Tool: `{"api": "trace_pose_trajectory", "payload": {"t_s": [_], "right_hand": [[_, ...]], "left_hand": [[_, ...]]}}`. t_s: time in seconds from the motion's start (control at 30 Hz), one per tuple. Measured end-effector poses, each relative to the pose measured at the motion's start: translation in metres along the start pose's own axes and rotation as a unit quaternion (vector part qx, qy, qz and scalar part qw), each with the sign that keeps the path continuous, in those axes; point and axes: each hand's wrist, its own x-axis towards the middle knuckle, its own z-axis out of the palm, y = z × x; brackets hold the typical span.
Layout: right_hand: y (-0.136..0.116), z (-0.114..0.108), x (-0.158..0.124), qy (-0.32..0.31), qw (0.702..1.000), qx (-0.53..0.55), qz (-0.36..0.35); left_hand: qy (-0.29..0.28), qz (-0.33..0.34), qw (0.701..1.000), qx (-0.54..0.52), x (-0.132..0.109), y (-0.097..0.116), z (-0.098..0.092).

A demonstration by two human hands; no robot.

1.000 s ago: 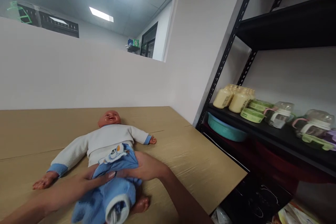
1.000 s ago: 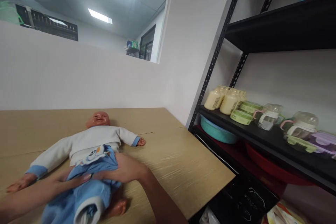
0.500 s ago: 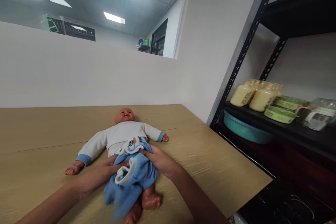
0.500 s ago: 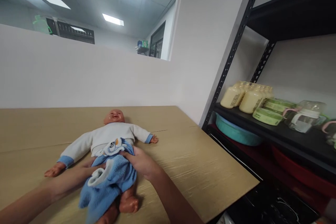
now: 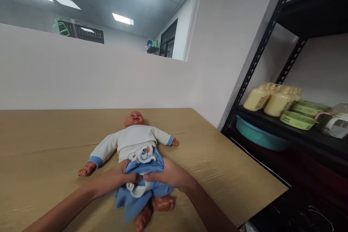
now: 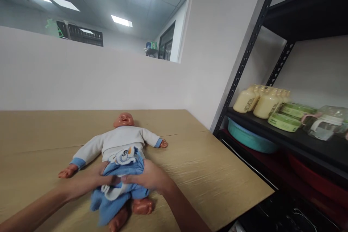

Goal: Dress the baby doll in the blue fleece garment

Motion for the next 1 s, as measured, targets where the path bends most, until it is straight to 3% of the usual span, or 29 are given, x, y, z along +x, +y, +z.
{"api": "trace_pose_trajectory", "payload": {"t_s": [0.07,0.2,0.3,0.43,0.53,0.67,0.77,1.0], "right_hand": [[0.004,0.004,-0.007,0.100,0.991,-0.092,0.006],[0.004,0.017,-0.028,0.219,0.950,-0.224,-0.016],[0.011,0.030,-0.042,0.253,0.949,-0.186,-0.023],[0.036,0.050,-0.049,0.308,0.945,-0.098,-0.048],[0.057,0.067,-0.050,0.393,0.911,-0.118,-0.035],[0.081,0.081,-0.058,0.496,0.842,-0.212,-0.009],[0.098,0.084,-0.067,0.521,0.817,-0.248,-0.013],[0.122,0.093,-0.064,0.546,0.811,-0.207,-0.026]], "left_hand": [[0.017,-0.011,0.999,-0.037,-0.001,0.009,0.007],[0.044,0.088,0.995,-0.009,-0.002,0.020,0.028],[0.026,0.127,0.991,0.031,0.000,0.016,0.040],[-0.003,0.090,0.992,0.088,0.002,0.011,0.043],[-0.003,0.075,0.988,0.132,0.000,0.014,0.044],[0.023,0.060,0.980,0.187,-0.003,0.020,0.047],[0.026,0.057,0.974,0.217,-0.004,0.021,0.052],[0.033,0.089,0.971,0.221,-0.004,0.018,0.056]]}}
